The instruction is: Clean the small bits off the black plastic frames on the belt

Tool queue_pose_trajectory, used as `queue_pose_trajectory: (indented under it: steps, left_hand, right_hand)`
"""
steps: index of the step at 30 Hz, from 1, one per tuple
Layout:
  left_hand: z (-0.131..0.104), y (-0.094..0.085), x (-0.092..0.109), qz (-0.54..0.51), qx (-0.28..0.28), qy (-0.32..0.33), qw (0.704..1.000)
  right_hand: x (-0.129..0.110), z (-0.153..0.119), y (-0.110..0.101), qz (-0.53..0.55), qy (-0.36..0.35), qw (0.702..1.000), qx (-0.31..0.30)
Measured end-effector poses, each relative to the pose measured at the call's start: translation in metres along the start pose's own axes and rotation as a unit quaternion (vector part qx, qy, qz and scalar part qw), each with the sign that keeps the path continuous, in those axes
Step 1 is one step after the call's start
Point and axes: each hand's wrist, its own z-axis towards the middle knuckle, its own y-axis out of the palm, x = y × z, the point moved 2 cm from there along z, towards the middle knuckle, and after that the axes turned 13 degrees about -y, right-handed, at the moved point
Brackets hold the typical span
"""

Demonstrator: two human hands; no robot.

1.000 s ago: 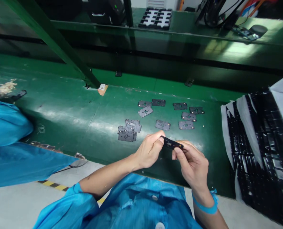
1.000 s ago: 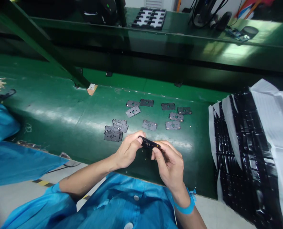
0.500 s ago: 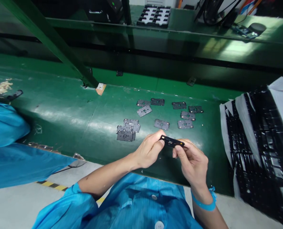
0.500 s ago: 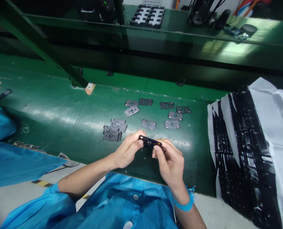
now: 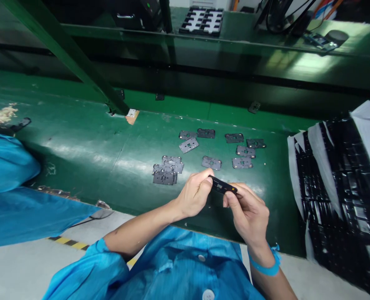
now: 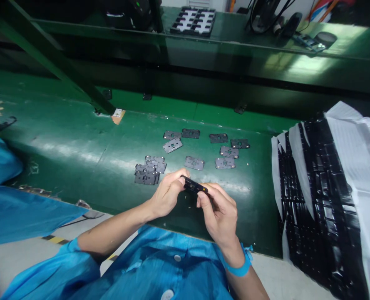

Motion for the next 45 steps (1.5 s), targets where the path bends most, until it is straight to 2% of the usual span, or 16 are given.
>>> queue_pose_trajectory:
  steps: [8,11,14,18,22,25,27,31,36,40,45]
  left_hand:
    - [0.001,0.000,0.001,0.023,-0.037,0.005,0.999]
    - [0.001,0.002,-0.002,0.056,-0.061,-0.004,0.997]
    - [0.000,0.000,-0.006,0.118,-0.061,-0.003,0.991]
    - [0.001,-0.006,0.001,0.199,-0.075,0.039,0.976]
    - [0.009,-0.008,0.010,0.152,-0.059,0.041,0.986]
    - [0.014,-0.004,0.008,0.091,-0.042,0.030,0.995]
    - [0.014,-0.001,0.006,0.051,-0.044,0.011,0.998]
    - [0.007,0.004,0.008,-0.011,-0.071,-0.008,0.997]
    - [-0.003,0.009,0.015,-0.068,-0.114,-0.029,0.991]
    - [-0.008,0.008,0.016,-0.067,-0.128,-0.042,0.989]
    - [-0.011,0.006,0.019,-0.038,-0.120,-0.020,0.992]
  right_hand:
    - [0.006,-0.001,-0.003,0.016,0.043,0.998,0.033]
    - [0.009,0.000,-0.009,0.014,0.069,0.994,0.082]
    - [0.011,0.003,-0.016,0.020,0.084,0.988,0.130]
    - [0.013,0.007,-0.020,0.040,0.101,0.989,0.102]
    - [0.014,0.009,-0.021,0.057,0.103,0.992,0.050]
    - [0.015,0.011,-0.025,0.057,0.105,0.993,-0.010]
    - [0.015,0.012,-0.030,0.048,0.104,0.993,-0.023]
    - [0.011,0.012,-0.034,0.009,0.092,0.996,0.009]
    - [0.003,0.011,-0.022,-0.001,0.056,0.996,0.071]
    - [0.002,0.009,-0.016,-0.016,0.038,0.995,0.089]
    - [0.004,0.005,-0.013,-0.005,0.031,0.994,0.108]
